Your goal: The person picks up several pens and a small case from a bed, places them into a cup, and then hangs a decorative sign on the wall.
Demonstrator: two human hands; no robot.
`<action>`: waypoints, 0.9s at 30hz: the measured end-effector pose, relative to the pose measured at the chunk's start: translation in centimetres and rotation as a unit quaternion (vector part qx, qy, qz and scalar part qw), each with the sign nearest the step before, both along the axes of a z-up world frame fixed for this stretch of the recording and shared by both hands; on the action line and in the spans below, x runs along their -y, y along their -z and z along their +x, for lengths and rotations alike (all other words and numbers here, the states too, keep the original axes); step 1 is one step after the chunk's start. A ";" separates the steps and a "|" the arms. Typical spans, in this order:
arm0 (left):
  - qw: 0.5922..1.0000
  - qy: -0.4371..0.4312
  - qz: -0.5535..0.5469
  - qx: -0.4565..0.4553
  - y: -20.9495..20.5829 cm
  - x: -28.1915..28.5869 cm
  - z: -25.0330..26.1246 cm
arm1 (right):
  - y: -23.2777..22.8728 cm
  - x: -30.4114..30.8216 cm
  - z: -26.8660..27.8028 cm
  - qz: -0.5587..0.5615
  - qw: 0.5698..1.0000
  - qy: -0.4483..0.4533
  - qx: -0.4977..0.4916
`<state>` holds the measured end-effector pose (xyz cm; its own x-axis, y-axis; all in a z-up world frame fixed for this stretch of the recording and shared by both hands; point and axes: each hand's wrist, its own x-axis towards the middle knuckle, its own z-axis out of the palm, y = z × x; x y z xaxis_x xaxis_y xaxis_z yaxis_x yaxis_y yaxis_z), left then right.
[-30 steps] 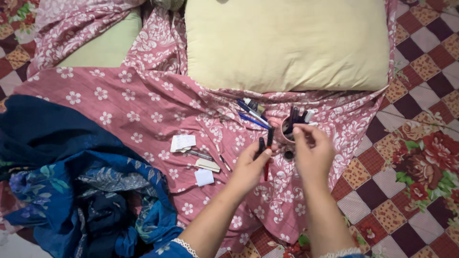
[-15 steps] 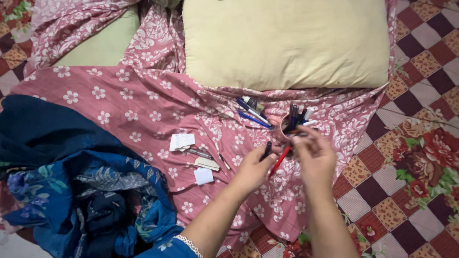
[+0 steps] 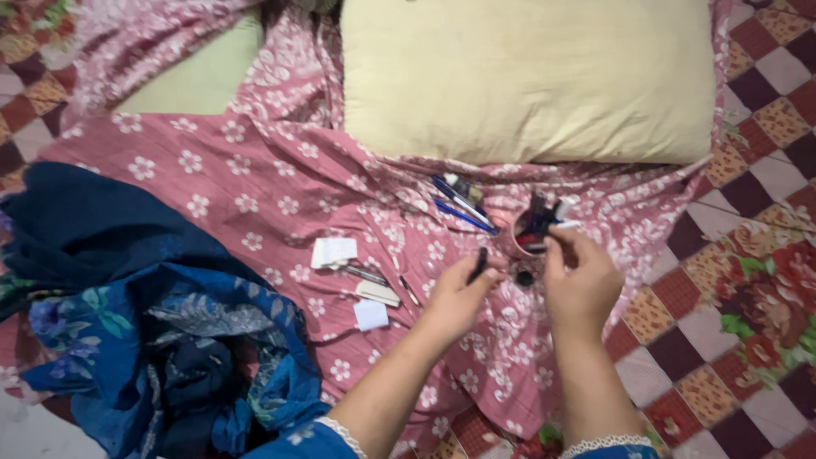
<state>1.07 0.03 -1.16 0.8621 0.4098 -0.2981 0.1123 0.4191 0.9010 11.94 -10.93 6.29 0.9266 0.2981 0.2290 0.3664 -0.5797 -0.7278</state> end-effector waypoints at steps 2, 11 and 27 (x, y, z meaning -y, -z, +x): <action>0.998 0.018 0.055 -0.014 -0.4 -0.3 0.2 | 1.4 -0.4 -0.3 -0.019 1.000 -0.008 0.009; 0.989 0.060 0.126 -0.040 -2.6 -1.6 1.3 | 0.5 -0.4 0.5 -0.012 0.998 -0.015 0.059; 0.981 0.132 -0.036 -0.138 -0.5 -1.0 2.1 | 0.7 -1.1 -1.9 0.208 0.953 0.013 -0.222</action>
